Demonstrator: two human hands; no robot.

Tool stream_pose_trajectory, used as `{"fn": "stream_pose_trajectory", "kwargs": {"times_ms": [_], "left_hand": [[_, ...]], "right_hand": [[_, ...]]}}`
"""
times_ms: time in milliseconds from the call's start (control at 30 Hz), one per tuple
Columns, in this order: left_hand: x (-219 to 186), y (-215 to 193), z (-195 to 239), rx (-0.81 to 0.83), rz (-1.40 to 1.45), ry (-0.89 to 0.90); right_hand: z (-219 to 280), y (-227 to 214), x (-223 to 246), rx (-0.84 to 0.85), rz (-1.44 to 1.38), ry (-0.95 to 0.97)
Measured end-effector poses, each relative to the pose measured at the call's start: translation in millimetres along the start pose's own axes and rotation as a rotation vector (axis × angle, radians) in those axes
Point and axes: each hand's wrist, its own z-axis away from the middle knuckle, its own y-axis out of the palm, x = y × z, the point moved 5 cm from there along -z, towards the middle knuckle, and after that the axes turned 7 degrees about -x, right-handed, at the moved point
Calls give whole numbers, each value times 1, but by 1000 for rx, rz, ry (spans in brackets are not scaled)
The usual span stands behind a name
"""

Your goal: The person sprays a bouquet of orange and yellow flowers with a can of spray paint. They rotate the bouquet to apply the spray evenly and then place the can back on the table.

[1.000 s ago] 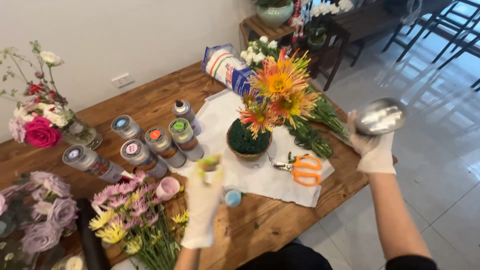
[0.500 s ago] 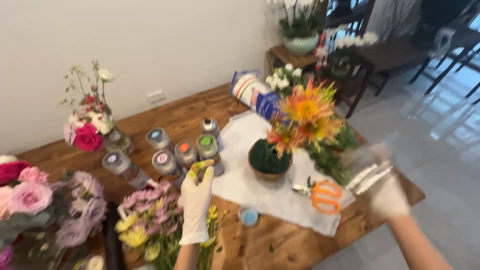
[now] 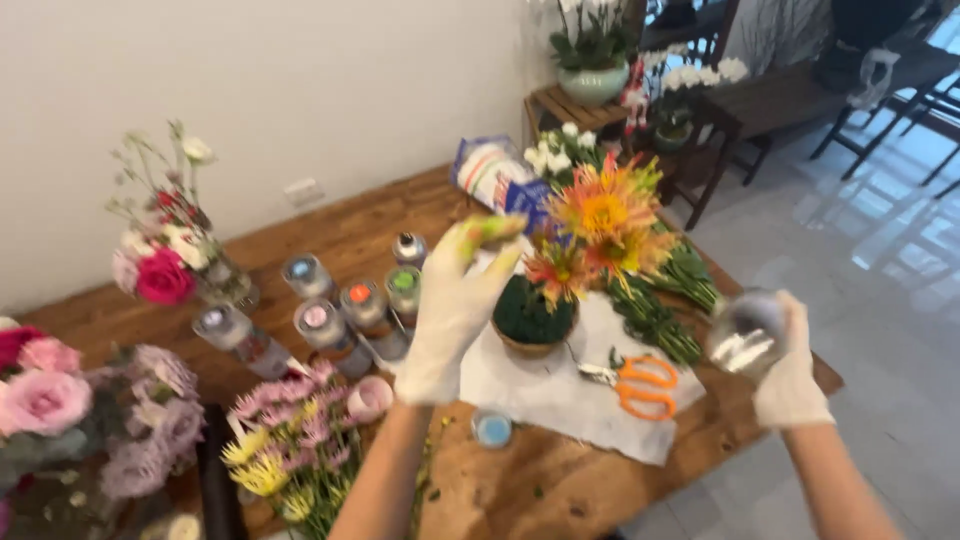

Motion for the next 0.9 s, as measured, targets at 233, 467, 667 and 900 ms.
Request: {"fn": "stream_pose_trajectory", "kwargs": {"times_ms": [233,467,667,900], "left_hand": [[-4,59,-18,212,-90,207],[7,83,-35,402,-138,122],[-6,88,-33,697,265,-69],[-6,86,-47,877,138,17]], "right_hand": [[18,-1,19,-263,-832,1037],[-5,-3,137,356,-1558,270],[-25,-2,192,331,-1461,142],[-44,-4,208,380,-1390,97]]}}
